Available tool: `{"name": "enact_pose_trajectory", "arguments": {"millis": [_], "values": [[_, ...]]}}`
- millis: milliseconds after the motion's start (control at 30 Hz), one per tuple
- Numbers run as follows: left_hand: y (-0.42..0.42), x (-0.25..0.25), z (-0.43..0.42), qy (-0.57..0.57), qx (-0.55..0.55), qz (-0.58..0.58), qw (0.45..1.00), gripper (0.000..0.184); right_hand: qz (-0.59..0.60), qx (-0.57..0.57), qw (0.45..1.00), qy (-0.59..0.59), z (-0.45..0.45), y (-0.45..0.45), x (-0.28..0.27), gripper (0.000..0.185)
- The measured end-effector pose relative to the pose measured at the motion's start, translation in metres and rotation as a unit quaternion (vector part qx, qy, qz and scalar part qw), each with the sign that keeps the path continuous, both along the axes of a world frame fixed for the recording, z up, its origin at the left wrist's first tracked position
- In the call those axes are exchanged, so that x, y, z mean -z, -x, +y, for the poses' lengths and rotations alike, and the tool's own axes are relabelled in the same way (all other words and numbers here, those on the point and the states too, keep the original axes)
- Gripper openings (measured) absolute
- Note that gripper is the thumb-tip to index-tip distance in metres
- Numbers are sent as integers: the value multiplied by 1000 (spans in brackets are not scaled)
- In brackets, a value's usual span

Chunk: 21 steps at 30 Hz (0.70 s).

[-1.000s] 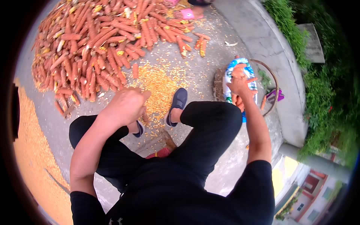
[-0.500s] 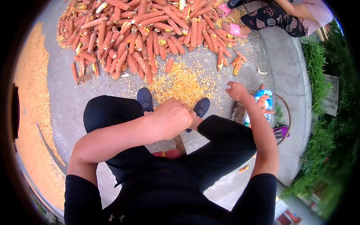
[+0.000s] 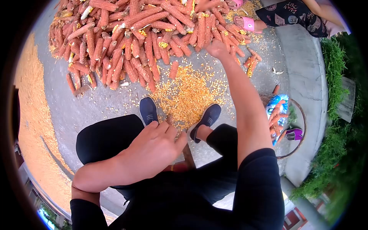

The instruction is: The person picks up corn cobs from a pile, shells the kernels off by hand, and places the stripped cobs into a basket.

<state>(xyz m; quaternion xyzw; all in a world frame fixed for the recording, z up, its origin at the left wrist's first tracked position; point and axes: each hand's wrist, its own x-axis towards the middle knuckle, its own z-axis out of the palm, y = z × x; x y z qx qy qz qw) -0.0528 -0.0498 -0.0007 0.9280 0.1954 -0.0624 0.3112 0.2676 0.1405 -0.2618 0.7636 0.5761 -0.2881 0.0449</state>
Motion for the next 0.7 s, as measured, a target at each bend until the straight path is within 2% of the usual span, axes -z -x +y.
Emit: {"name": "enact_pose_trajectory", "arguments": {"millis": [67,167,200,267,300,333,367,467,533,600,633,667,700], "values": [[3,-1,12,5,-6,4,1000,45,36,23,999,15,20,6,11,83],[4,3,21,-12,-22,20,999,40,6,75,997,24,44,17,38,76],[4,5,20,-5,-26,6,1000,39,-4,96,995,-11,47,22,45,71],[4,6,22,-28,-52,-11,998,37,7,95,995,-4,59,21,62,75],[4,2,25,-33,-47,3,998,36,-21,142,989,-45,62,22,81,75],[6,4,27,-29,-57,-16,998,35,-26,166,982,-83,54,37,65,74],[8,7,28,-20,-63,-41,997,35,-1,172,982,-78,53,43,65,73],[11,4,32,-63,-55,-21,996,29,105,200,973,-53,24,64,66,72],[12,8,28,-67,-92,-51,992,25,224,267,932,-101,-7,72,101,62],[15,11,22,-65,-128,-95,985,20,336,276,899,-40,-52,101,51,46],[17,9,21,-62,-132,-102,984,21,323,259,910,3,-71,109,37,44],[19,5,19,-56,-136,-110,983,22,277,220,935,25,-90,102,70,42],[20,3,18,-49,-139,-119,982,23,251,195,946,60,-108,109,37,41]]}}
